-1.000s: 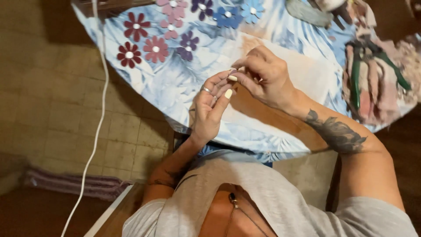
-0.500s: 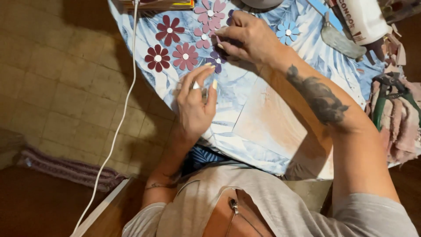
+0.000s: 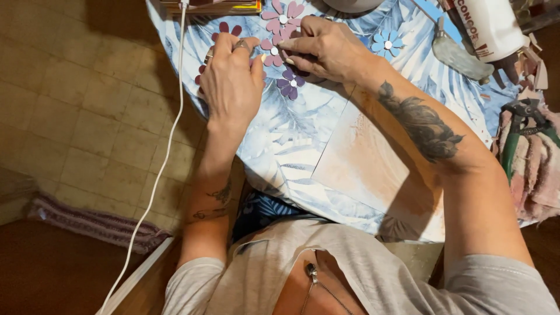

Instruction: Sanding the edges of small flower-shaped mosaic pieces against a flat sanding board.

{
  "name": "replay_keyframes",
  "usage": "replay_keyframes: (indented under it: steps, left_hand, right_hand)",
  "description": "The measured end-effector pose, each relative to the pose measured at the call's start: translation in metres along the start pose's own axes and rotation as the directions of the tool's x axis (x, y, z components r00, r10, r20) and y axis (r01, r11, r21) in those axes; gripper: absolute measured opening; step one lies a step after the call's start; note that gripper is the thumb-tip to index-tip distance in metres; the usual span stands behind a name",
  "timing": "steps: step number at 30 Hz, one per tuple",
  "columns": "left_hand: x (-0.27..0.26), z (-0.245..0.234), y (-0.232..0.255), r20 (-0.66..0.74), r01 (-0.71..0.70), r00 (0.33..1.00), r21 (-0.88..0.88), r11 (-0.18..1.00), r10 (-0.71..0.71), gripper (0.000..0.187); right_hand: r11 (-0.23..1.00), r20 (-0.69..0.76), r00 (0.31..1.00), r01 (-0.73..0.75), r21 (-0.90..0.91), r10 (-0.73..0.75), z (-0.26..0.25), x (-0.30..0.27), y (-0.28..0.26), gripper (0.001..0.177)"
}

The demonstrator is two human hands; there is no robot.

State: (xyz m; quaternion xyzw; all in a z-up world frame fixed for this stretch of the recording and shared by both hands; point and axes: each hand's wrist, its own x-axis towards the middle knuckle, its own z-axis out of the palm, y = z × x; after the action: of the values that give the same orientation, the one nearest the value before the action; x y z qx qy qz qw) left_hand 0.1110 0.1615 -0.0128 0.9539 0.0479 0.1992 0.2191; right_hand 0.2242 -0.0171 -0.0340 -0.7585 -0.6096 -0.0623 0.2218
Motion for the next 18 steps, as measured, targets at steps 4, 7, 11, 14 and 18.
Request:
replay_keyframes:
  steps: [4,7,11,14,18]
  left_hand:
    - [0.002,0.004,0.000,0.002,-0.018,1.000,0.037,0.999,0.017,0.020]
    - [0.006,0.005,-0.001,0.011,-0.026,1.000,0.070,0.997,0.025,0.019]
    - [0.015,0.010,-0.008,0.071,-0.049,0.997,0.083,0.995,0.043,0.016]
    - [0.020,0.015,-0.014,0.113,-0.087,0.991,0.076,0.993,0.078,0.014]
    - [0.024,0.022,-0.020,0.149,-0.112,0.984,0.065,0.992,0.101,0.012]
  right_hand:
    - [0.999,0.015,1.000,0.002,-0.053,-0.001,0.001,-0.001,0.002,0.026]
    - [0.996,0.025,1.000,-0.006,-0.092,0.009,-0.006,-0.001,-0.004,0.032]
    - [0.989,0.003,0.993,-0.117,-0.092,0.118,-0.025,-0.012,-0.019,0.030]
    - [0.976,-0.022,0.980,-0.198,-0.092,0.197,-0.034,-0.032,-0.031,0.026]
    - [0.956,0.007,0.961,-0.275,-0.103,0.277,-0.043,-0.059,-0.054,0.024]
